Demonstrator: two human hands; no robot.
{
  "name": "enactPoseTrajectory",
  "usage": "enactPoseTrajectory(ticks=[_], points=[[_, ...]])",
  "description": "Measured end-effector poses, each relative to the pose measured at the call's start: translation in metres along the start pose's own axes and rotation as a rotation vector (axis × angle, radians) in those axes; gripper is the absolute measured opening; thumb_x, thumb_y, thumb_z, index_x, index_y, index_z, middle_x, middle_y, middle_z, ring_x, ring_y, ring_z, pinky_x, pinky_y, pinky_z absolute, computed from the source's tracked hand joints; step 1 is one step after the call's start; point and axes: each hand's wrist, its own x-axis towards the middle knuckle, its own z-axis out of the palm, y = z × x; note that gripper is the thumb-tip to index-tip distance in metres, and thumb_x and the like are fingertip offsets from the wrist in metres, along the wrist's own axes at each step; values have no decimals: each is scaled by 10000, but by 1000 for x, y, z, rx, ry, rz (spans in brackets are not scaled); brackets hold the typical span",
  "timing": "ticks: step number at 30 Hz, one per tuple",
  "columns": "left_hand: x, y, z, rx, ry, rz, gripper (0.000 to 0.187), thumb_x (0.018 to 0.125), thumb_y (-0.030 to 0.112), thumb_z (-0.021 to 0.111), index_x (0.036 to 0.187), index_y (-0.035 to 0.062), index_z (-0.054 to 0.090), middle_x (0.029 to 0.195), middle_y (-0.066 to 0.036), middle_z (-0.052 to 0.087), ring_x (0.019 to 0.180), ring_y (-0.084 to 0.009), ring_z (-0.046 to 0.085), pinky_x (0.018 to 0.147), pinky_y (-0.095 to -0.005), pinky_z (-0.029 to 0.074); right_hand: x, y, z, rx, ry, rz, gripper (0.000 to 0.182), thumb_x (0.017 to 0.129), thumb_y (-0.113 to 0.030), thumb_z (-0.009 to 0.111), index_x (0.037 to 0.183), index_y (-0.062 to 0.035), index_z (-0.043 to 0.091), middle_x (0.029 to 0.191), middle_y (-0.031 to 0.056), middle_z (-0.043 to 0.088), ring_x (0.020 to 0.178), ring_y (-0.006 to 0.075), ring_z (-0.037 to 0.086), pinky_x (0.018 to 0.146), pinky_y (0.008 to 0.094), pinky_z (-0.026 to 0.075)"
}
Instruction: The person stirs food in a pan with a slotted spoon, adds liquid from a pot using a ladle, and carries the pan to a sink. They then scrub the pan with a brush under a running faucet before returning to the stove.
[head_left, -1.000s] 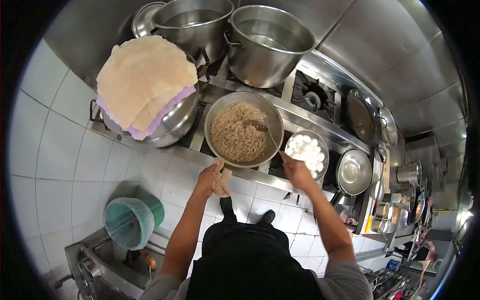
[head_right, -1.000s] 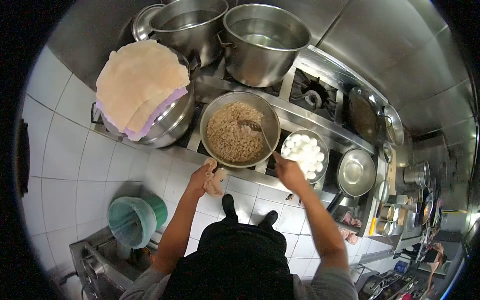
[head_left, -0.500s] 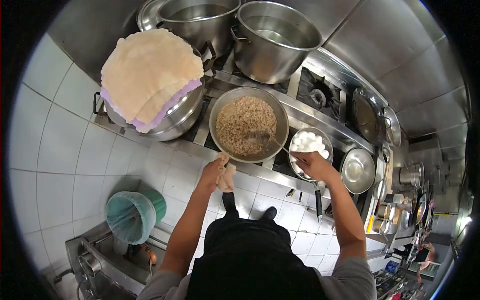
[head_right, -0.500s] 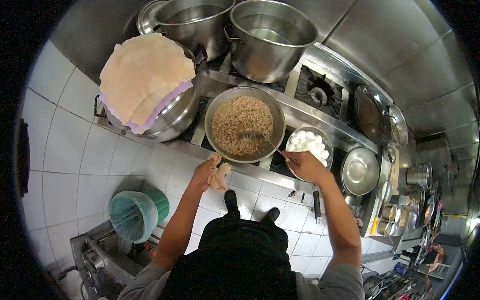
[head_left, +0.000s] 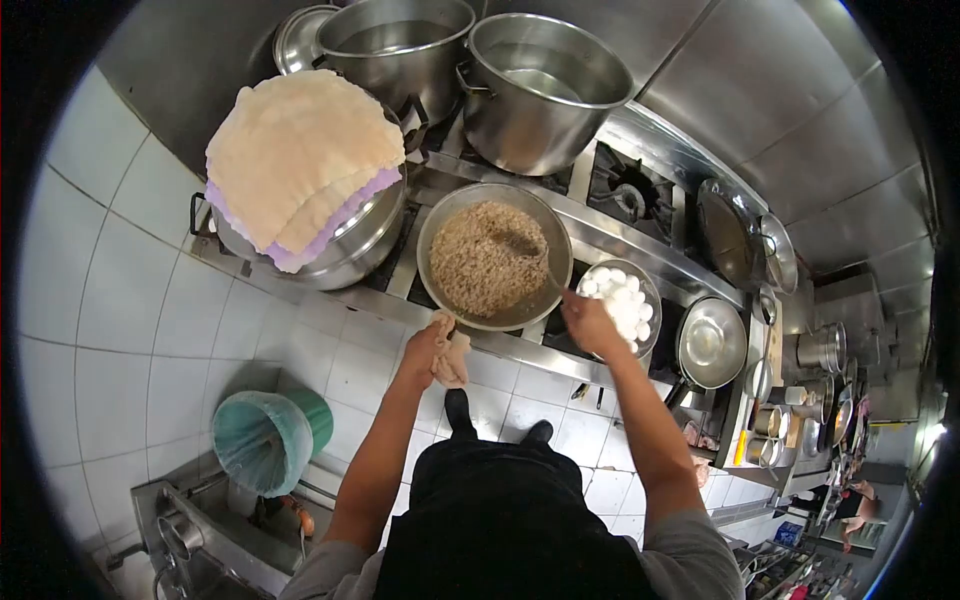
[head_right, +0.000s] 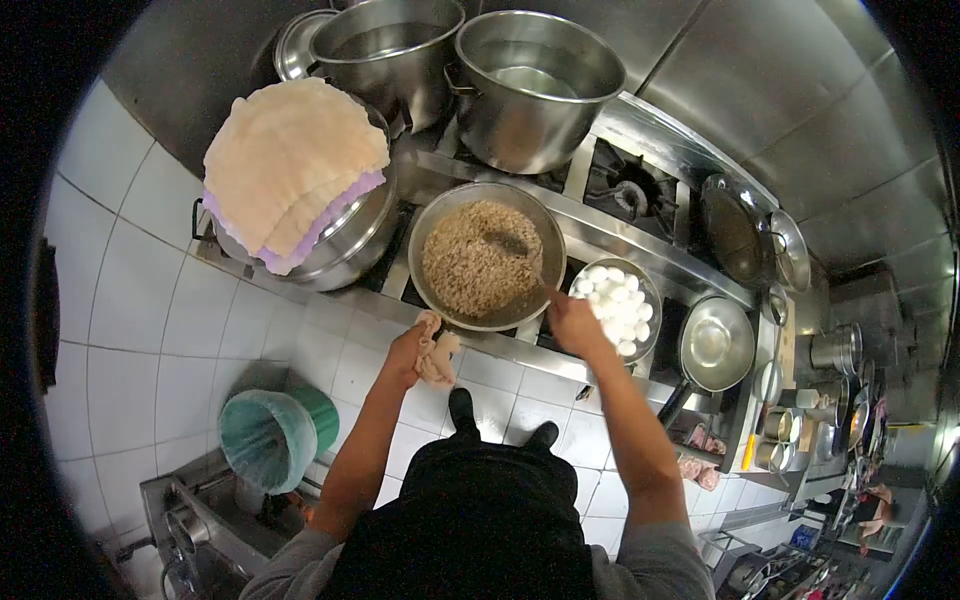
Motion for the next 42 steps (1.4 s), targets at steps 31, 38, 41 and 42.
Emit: enactPoseTrajectory(ticks=[31,38,41,42], points=[[-107,-100,-158,480,122,-117,385,926,233,481,1246,21,497,1142,-118,579,1030,-224,577,865,-309,473,-38,5,90,205,544,-262,508,802,-34,559,1302,-78,487,833,205,620,735,356,606,607,459,497],[-78,-179,-236,2156,-375,135,384,816,296,544,1149,110,492,896,-161,612,804,-281,622,739,-419,474,-68,28,47,1166,244,128,447,913,-117,454,1358,-79,449,691,18,521,511,113,462,456,253,400],[-74,-206,-261,1861,-393,182,286,833,297,526,1040,101,495,753,-176,611,718,-334,624,628,-476,470,-125,92,-27,1432,208,324,381,939,-199,501,1302,-86,476,716,-1,496,469,77,406,395,220,312],[-66,-218,-266,1769,-447,317,260,838,297,520,1003,98,496,705,-181,611,689,-352,625,591,-494,469,-149,110,-54,1354,294,353,330,952,-244,521,1234,-72,520,702,-2,490,473,76,414,399,212,311]])
